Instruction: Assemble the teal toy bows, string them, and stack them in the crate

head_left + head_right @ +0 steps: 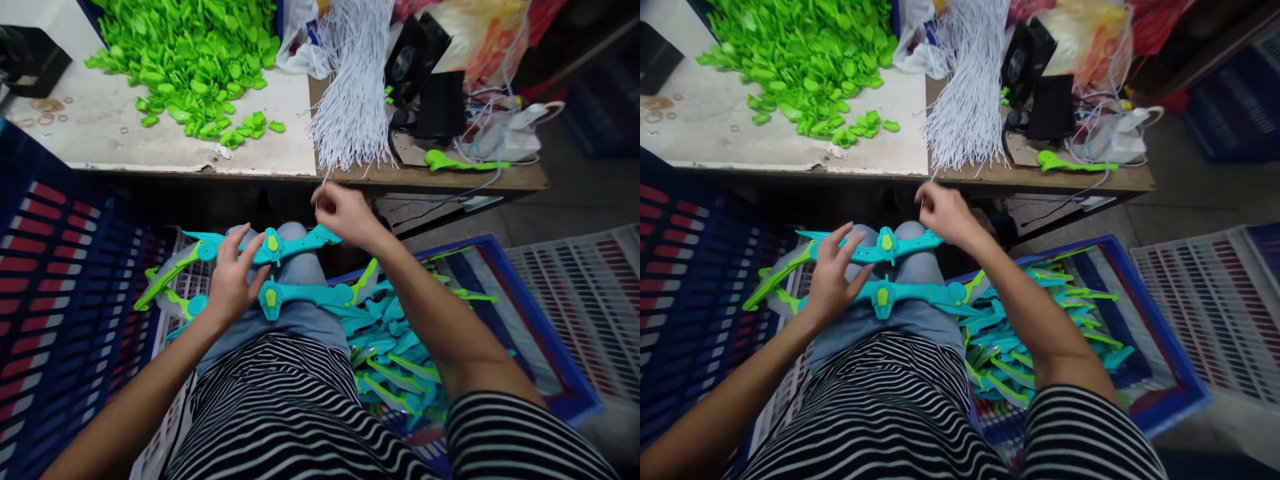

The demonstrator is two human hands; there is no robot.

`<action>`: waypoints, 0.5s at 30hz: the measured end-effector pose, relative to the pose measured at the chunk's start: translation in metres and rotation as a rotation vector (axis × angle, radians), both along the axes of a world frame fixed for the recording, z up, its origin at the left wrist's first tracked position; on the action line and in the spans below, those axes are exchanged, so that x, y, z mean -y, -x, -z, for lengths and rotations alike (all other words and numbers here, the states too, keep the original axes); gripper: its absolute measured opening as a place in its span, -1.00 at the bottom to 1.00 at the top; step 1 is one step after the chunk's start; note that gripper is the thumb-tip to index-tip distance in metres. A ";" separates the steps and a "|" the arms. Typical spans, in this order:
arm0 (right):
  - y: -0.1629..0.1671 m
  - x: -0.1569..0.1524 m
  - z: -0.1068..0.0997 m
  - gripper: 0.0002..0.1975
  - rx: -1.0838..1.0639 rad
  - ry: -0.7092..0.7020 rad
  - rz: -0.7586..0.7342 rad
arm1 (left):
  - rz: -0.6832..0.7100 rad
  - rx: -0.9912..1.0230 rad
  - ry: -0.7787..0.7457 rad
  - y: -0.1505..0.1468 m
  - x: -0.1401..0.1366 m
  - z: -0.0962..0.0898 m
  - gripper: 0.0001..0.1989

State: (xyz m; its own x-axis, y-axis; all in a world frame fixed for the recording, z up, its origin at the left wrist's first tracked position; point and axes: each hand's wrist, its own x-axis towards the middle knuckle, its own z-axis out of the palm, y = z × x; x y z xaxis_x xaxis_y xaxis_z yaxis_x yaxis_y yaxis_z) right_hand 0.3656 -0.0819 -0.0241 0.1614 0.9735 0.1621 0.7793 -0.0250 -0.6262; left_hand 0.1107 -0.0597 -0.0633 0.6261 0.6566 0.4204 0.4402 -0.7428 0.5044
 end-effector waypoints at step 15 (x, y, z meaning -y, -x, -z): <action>0.018 0.062 0.003 -0.92 -0.863 -0.069 0.137 | 0.423 -0.267 0.127 0.004 0.019 0.021 -0.56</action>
State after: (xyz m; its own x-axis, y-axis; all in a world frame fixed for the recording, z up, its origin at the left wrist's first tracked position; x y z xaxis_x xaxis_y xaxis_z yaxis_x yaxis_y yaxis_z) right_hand 0.3472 -0.1441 -0.0269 0.3701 0.9289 -0.0125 0.0259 -0.0238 -0.9994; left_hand 0.1067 -0.0785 -0.0841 0.9227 0.3582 0.1429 0.2404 -0.8240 0.5130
